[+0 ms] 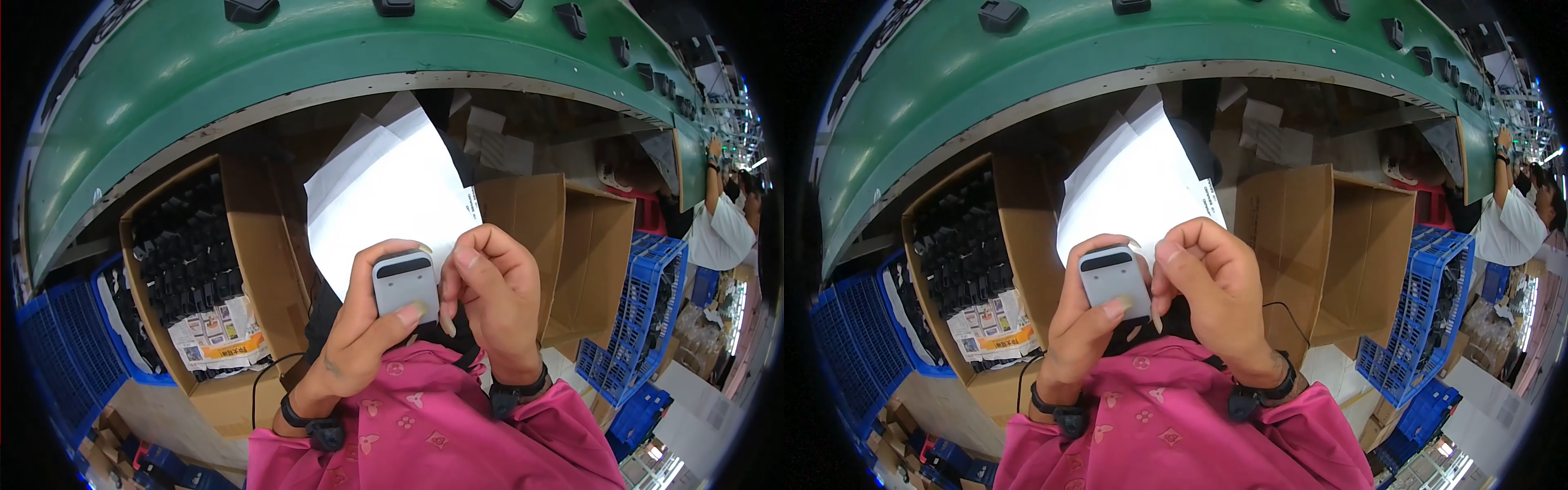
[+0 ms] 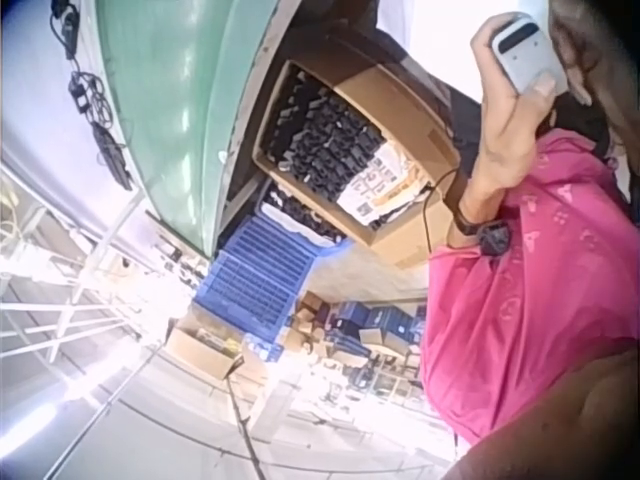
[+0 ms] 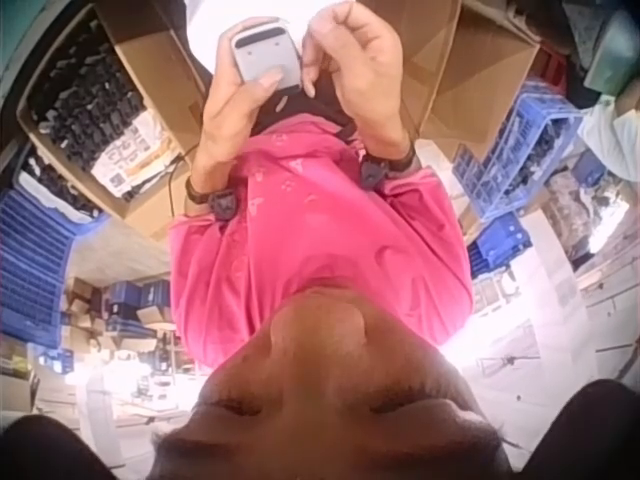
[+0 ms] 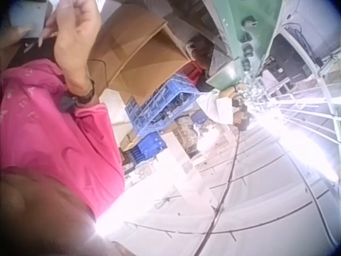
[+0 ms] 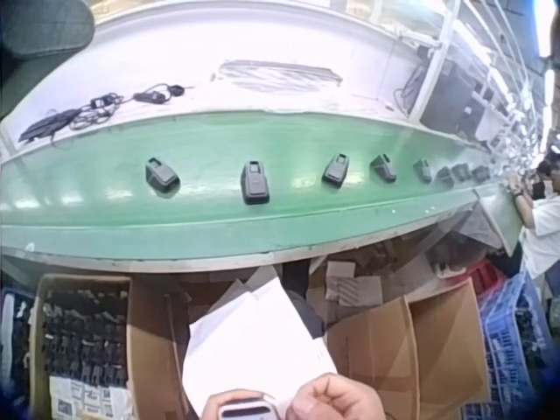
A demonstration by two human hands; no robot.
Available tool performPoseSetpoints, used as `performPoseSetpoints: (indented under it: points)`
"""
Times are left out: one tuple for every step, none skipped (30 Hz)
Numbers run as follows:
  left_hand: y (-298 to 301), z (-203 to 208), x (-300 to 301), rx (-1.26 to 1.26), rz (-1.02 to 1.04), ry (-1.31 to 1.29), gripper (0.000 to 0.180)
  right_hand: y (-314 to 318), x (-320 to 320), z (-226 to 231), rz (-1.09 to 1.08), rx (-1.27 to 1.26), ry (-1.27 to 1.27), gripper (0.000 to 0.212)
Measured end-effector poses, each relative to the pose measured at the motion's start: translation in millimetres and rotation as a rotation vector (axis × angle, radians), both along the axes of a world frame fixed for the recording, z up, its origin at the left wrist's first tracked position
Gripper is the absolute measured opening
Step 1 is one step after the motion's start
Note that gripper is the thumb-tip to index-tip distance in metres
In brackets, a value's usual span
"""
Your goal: The person picks up a mouse from a box, peels a sticker from a sheet, and presses it onto the bottom of the mouse. After smoothing the sticker, they place the mouse into a slot on the assembly line and repeat the process.
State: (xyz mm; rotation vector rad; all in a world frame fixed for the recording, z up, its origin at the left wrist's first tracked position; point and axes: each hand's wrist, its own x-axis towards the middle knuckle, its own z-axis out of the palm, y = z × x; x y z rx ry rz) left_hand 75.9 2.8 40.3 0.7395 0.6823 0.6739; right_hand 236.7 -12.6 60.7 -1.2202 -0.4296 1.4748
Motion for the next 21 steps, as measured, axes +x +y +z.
performPoseSetpoints:
  points:
    - [0.7, 0.2, -0.3, -0.004, 0.004, -0.01, 0.051, 0.5, 0.1, 0.1, -0.001, 0.001, -0.001, 0.01]
    - [1.3, 0.2, -0.8, -0.008, 0.009, -0.02, 0.051, 1.1, 0.0, 0.1, 0.033, -0.001, -0.019, 0.009]
    - [1.9, 0.0, -1.6, -0.008, 0.013, -0.017, 0.051, 1.9, -0.7, -0.2, 0.07, -0.003, -0.034, 0.009]
    - [1.5, 1.3, -5.0, -0.009, 0.01, -0.016, 0.051, 4.5, -4.7, 3.1, 0.092, 0.0, -0.016, 0.009]
    - [0.9, 2.6, -9.3, -0.011, 0.014, -0.011, 0.05, 7.2, -10.3, 9.7, 0.129, 0.001, -0.148, 0.009]
    - [-0.8, 2.1, -7.5, 0.068, 0.011, 0.048, 0.049, 8.8, -16.8, 12.4, 0.171, 0.008, -0.273, 0.009]
    - [-0.8, 0.8, -3.9, 0.151, 0.015, 0.118, 0.047, 5.2, -15.5, 7.5, 0.196, 0.019, -0.404, 0.01]
    - [2.4, -1.7, -3.0, 0.262, 0.01, 0.171, 0.045, 4.8, -18.5, 6.2, 0.159, 0.03, -0.518, 0.01]
    - [6.5, -1.0, -10.0, 0.149, -0.066, 0.147, 0.049, 2.0, -17.8, 3.8, 0.153, 0.024, -0.424, 0.007]
    - [8.9, 2.9, -9.9, 0.061, -0.06, 0.027, 0.046, 0.9, -18.8, 5.8, 0.108, 0.013, -0.506, 0.009]
    - [11.0, -0.3, -14.3, 0.105, -0.053, -0.015, 0.045, -1.6, -15.7, 0.5, 0.098, 0.028, -0.434, 0.012]
    - [12.2, -5.7, -20.3, 0.24, 0.032, 0.099, 0.047, -2.6, -9.8, -4.0, 0.118, 0.035, -0.39, 0.013]
    - [12.8, -15.3, -29.7, 0.373, 0.107, 0.207, 0.049, -4.1, -8.1, -7.2, 0.112, 0.043, -0.318, 0.013]
    - [14.2, -20.7, -46.7, 0.385, 0.231, 0.275, 0.051, -4.5, -4.8, -12.3, 0.124, 0.052, -0.34, 0.013]
    - [15.4, -24.8, -67.0, 0.398, 0.352, 0.338, 0.054, -4.6, -1.6, -17.8, 0.131, 0.062, -0.364, 0.013]
    - [17.4, -32.0, -88.9, 0.177, 0.419, 0.25, 0.054, -5.5, 3.2, -24.0, 0.148, 0.074, -0.35, 0.013]
    - [18.4, -46.7, -119.3, 0.31, 0.513, 0.522, 0.052, -7.6, 5.7, -25.2, 0.124, 0.056, -0.389, 0.013]
    - [19.3, -73.5, -149.5, 0.406, 0.634, 0.742, 0.051, -9.4, 8.9, -25.6, 0.094, 0.037, -0.432, 0.014]
    - [16.4, -88.3, -173.4, 0.334, 0.717, 0.874, 0.052, -11.6, 13.4, -30.0, 0.094, 0.04, -0.433, 0.014]
    - [5.5, -123.2, -215.3, 0.494, 0.834, 1.208, 0.053, -12.5, 14.9, -29.3, 0.077, 0.038, -0.456, 0.014]
    - [0.2, -129.3, -228.8, 0.233, 0.949, 1.054, 0.056, -14.2, 22.6, -30.8, 0.036, 0.02, -0.506, 0.014]
